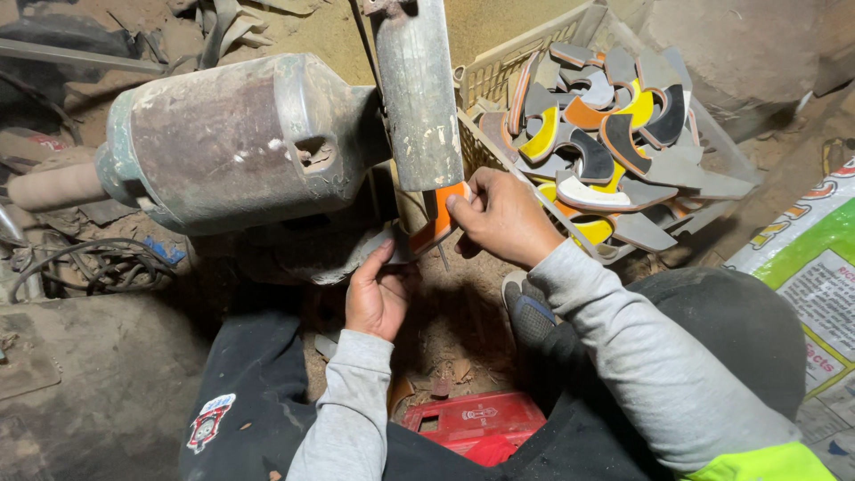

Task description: The person sits on the floor and uses a bench grinder to smooth the edges of small curved shoe sole pieces. They handle each piece one at a time, pressing it against the rotating wheel, then place the finished pieces into a nearby plastic basket.

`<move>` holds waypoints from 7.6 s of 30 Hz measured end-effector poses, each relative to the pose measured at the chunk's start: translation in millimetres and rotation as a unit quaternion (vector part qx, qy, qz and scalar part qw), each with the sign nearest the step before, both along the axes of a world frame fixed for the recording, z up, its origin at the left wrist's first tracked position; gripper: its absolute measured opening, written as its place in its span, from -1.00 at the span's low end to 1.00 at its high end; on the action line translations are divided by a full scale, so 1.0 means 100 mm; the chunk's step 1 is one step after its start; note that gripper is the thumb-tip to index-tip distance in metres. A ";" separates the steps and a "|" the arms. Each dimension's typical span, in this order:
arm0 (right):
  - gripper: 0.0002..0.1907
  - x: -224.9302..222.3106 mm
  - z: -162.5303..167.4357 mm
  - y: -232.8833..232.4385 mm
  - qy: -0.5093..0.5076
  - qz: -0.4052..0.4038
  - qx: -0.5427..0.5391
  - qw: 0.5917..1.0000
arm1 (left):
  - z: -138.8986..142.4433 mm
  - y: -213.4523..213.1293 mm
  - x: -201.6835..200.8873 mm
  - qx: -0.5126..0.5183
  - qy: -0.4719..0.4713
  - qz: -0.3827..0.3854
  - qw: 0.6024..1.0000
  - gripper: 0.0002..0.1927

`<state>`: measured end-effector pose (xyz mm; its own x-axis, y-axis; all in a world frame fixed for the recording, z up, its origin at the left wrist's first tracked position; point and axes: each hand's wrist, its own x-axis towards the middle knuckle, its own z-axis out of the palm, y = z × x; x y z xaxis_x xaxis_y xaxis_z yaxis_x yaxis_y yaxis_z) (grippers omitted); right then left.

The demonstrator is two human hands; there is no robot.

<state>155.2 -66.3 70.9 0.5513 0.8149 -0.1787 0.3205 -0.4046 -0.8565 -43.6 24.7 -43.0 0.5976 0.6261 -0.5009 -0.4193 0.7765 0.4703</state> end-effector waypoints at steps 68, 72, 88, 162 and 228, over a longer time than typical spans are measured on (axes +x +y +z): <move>-0.74 0.32 0.15 -0.04 0.022 0.025 0.055 0.998 | 0.14 -0.13 0.30 0.033 -0.081 -0.063 0.994 -0.57; -0.72 0.32 0.10 0.01 -0.082 0.023 0.075 0.994 | 0.04 -0.07 0.28 0.040 -0.065 -0.055 0.996 -0.58; -0.75 -0.08 -0.20 -0.19 -0.014 0.052 0.059 0.997 | 0.44 0.04 -0.21 0.140 0.070 -0.064 0.986 -0.69; -0.74 -0.10 -0.46 -0.16 -0.011 0.062 0.016 0.998 | 0.98 0.05 -0.30 0.378 0.212 -0.106 0.895 -0.76; -0.77 0.09 -0.05 0.08 0.158 0.037 0.050 0.985 | 0.02 -0.16 0.04 -0.009 0.024 -0.025 0.999 -0.65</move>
